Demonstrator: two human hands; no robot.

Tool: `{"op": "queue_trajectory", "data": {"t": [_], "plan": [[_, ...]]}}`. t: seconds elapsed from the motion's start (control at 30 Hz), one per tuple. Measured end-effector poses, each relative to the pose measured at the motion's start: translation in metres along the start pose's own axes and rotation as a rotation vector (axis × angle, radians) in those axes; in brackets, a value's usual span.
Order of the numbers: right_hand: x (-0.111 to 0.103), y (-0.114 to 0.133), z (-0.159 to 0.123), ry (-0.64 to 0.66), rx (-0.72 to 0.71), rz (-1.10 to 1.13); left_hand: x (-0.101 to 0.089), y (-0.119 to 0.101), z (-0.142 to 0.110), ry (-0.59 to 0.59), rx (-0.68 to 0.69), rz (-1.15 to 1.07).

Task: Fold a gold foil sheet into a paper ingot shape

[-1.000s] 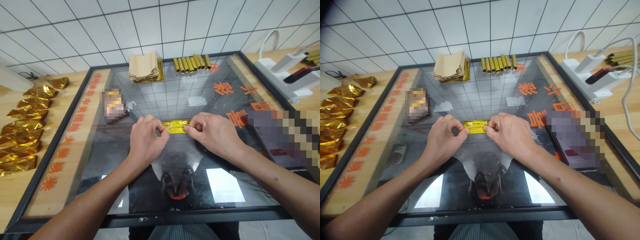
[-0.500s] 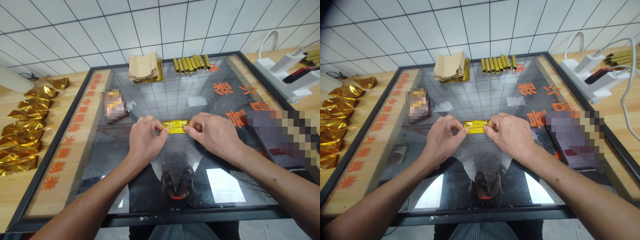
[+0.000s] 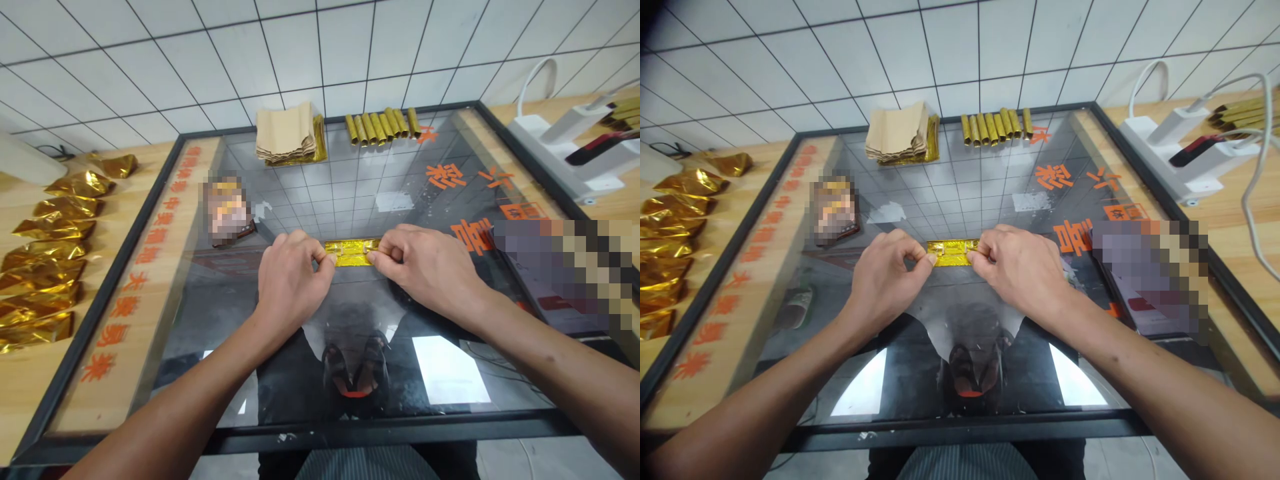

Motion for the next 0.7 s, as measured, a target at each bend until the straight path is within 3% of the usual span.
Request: {"op": "queue_trajectory", "data": {"t": [0.47,0.57,0.7], "plan": [[0.000,-0.004,-0.001,-0.009,0.047,0.047,-0.002,0.006,-0.002,-0.002,0.021,-0.095],[0.001,-0.005,-0.001,-0.011,0.048,0.087,-0.004,0.001,-0.004,-0.014,0.137,-0.019],[0.002,-0.006,-0.001,-0.024,0.037,0.106,-0.004,-0.007,-0.010,-0.018,0.445,0.173]]}}
Point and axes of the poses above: each hand's wrist, its own z-axis towards the middle knuckle, its own x-axis out of the palm, y = z × x, the point moved 1 cm from there along z, towards the middle knuckle, and after that the axes turned 12 degrees about -y, right-handed, at the moved point
